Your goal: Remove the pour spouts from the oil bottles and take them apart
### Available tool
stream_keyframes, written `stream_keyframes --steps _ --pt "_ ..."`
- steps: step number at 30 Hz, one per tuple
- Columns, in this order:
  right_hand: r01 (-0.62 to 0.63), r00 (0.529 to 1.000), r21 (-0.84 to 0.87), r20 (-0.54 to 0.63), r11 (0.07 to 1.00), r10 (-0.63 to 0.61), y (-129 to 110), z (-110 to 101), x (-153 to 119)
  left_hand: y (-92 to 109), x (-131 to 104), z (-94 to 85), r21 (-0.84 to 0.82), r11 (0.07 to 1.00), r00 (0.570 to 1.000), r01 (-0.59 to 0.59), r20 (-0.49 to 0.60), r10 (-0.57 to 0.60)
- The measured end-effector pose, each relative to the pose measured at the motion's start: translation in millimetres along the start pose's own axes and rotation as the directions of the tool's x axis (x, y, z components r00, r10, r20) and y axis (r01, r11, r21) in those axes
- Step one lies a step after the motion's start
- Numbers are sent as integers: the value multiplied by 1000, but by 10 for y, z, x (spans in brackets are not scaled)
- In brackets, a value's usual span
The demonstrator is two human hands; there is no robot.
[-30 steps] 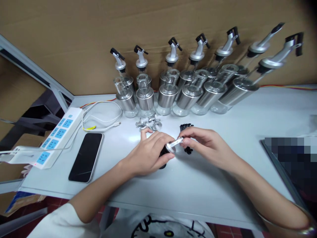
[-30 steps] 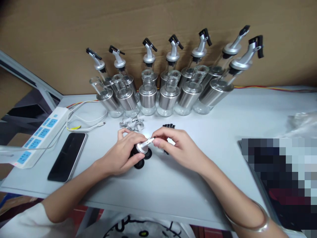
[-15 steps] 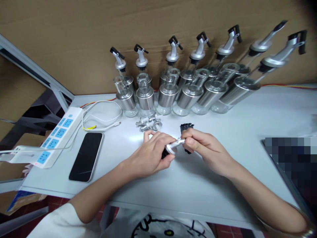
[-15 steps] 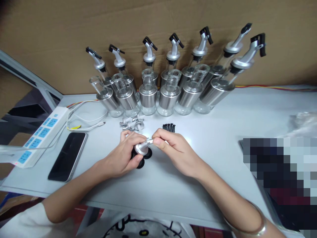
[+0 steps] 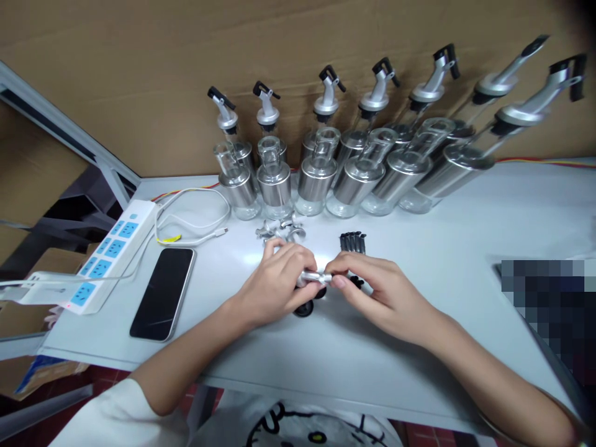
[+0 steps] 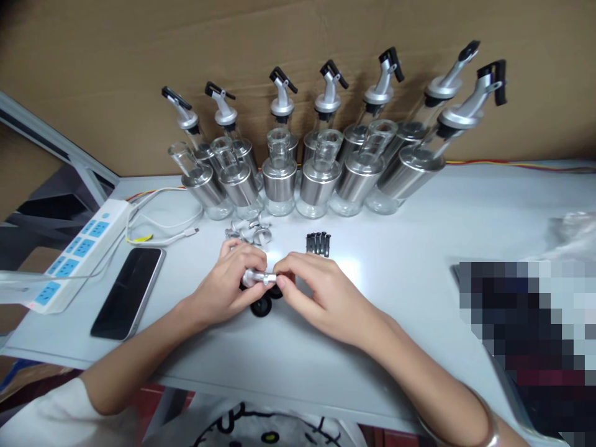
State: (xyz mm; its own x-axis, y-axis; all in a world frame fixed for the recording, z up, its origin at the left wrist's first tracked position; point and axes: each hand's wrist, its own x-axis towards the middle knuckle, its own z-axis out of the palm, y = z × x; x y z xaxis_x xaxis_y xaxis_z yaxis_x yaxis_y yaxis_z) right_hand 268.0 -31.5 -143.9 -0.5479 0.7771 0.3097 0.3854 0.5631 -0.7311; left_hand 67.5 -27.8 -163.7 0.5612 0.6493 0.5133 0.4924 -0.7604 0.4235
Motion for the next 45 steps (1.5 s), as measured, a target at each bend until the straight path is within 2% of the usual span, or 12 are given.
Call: stream_keyframes --steps 4,10,17,25,39,45 --pt "36 999 -27 7 999 -36 -7 31 -6 -5 18 3 -93 995 999 -46 3 47" --pt "54 998 -52 34 997 -52 -9 51 -15 -4 42 -19 -8 988 987 -156 -48 155" --pt "85 996 -63 43 994 -82 22 73 -22 38 21 16 -102 985 989 -139 -69 132" --pt "94 995 -105 41 990 -90 29 89 -28 54 23 2 -88 991 994 -102 -53 98" --pt "-2 1000 36 -16 999 3 -9 80 -41 80 23 -23 -180 981 995 -79 -73 67" --pt "-35 999 58 3 998 35 -11 64 -41 80 12 -9 -211 975 995 -75 -77 59"
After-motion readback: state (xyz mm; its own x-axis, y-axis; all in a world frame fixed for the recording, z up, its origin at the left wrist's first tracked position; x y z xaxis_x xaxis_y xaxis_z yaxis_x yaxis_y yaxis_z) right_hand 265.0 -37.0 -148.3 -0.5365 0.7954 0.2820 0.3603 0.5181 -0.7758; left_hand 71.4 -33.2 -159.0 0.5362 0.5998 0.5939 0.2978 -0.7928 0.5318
